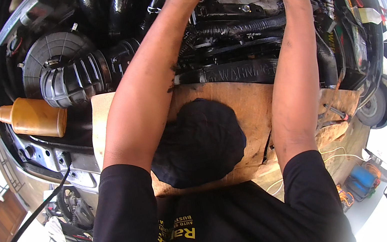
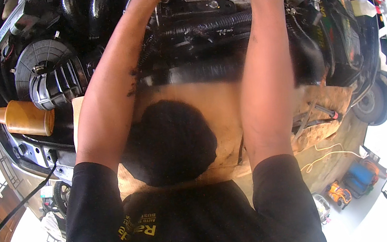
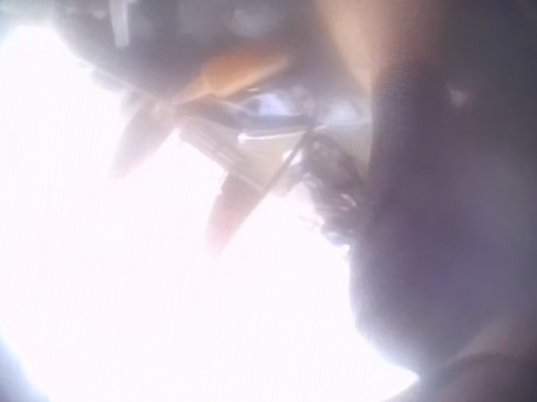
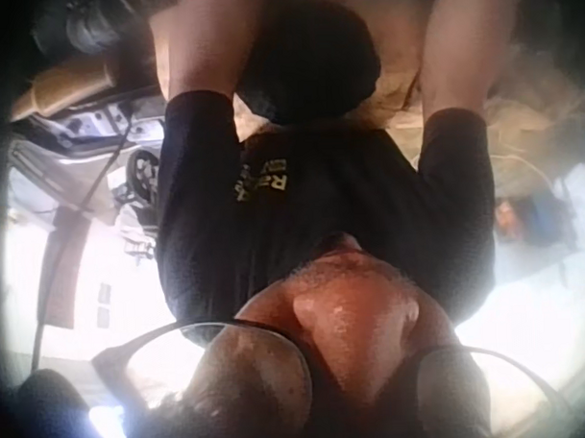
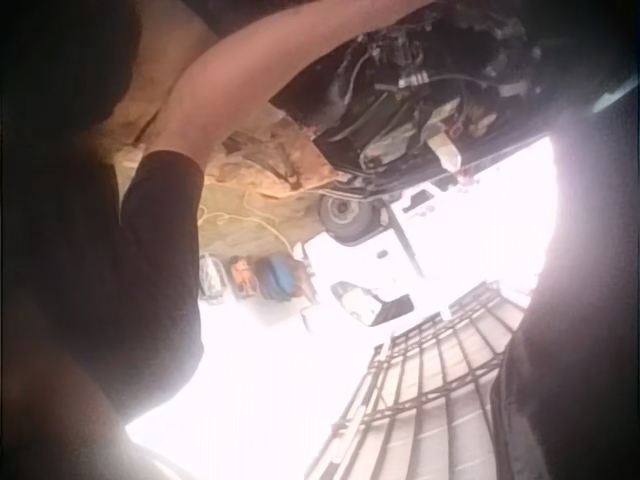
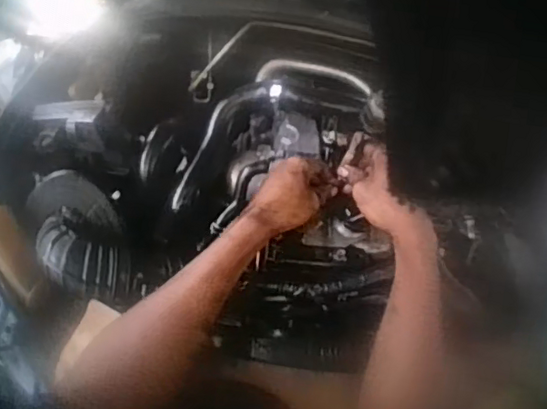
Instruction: The person sprays a liquid from a small bottle into the engine bay, then uses a screwdriver to adjust components within the engine. The person continues to manipulate hoses and parts with both hands while another person stands nearby.
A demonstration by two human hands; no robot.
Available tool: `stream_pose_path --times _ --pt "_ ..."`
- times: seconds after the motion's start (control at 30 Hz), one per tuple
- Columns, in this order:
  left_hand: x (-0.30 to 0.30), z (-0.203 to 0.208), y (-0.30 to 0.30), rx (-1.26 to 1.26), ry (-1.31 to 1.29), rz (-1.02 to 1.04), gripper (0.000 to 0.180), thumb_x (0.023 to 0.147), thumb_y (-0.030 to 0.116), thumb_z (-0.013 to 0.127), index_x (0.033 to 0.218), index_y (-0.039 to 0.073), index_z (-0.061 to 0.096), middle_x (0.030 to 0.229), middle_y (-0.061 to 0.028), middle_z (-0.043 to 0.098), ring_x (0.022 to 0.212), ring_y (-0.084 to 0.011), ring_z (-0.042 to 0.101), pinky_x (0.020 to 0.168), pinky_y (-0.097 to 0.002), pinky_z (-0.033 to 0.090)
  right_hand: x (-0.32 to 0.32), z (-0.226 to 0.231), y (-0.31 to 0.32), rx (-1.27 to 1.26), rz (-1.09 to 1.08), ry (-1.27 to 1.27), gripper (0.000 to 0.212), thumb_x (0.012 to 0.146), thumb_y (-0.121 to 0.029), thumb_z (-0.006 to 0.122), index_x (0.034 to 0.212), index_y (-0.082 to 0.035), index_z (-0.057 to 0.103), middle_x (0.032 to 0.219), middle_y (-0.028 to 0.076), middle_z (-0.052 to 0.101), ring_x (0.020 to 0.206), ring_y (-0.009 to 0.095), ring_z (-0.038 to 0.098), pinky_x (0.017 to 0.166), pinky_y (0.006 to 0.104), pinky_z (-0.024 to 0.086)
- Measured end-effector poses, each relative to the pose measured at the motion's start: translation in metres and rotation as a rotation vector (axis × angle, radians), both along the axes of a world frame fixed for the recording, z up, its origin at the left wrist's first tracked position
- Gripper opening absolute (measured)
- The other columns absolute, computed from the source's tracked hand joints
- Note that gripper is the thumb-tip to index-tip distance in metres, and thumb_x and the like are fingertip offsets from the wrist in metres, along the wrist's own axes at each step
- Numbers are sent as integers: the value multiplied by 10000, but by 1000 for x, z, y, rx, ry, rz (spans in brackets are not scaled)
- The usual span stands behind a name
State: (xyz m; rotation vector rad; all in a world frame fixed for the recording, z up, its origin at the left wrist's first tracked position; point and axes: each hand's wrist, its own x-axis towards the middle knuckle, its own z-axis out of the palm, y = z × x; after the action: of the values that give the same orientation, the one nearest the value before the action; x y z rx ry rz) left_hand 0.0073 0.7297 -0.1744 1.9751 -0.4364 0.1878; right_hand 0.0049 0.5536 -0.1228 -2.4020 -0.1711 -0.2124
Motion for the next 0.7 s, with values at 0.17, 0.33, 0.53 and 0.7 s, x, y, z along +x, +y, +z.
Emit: stream_pose_path --times 0.17,0.33,0.53,0.7 --pt "-2 11 9 33 -14 -98 213 931 141 767 1077 -12 795 991 -251 794 934 -376 791 833 -437 599 -14 23 5 -121 56 33 129 1015 -106 732 1080 -10 675 916 57 693 862 168 665 789 366 552" --pt "1 13 15 112 21 -124 266 937 190 769 1079 -33 787 1000 -245 801 953 -359 795 847 -432 603 -14 24 9 55 139 49 112 976 -34 762 1038 -24 669 847 32 661 802 148 660 715 337 551" --pt "9 9 21 42 -39 -242 278 946 205 793 1095 -30 791 1015 -244 802 963 -348 796 864 -428 598 5 2 1 204 264 2 121 1005 23 704 1070 8 602 885 56 622 763 155 694 687 300 595" --pt "11 3 19 24 -40 -265 276 940 210 811 1093 -18 794 1025 -231 805 962 -345 796 863 -422 599 -3 2 8 263 118 65 180 1038 22 672 1175 1 558 911 77 630 751 171 715 702 321 626"
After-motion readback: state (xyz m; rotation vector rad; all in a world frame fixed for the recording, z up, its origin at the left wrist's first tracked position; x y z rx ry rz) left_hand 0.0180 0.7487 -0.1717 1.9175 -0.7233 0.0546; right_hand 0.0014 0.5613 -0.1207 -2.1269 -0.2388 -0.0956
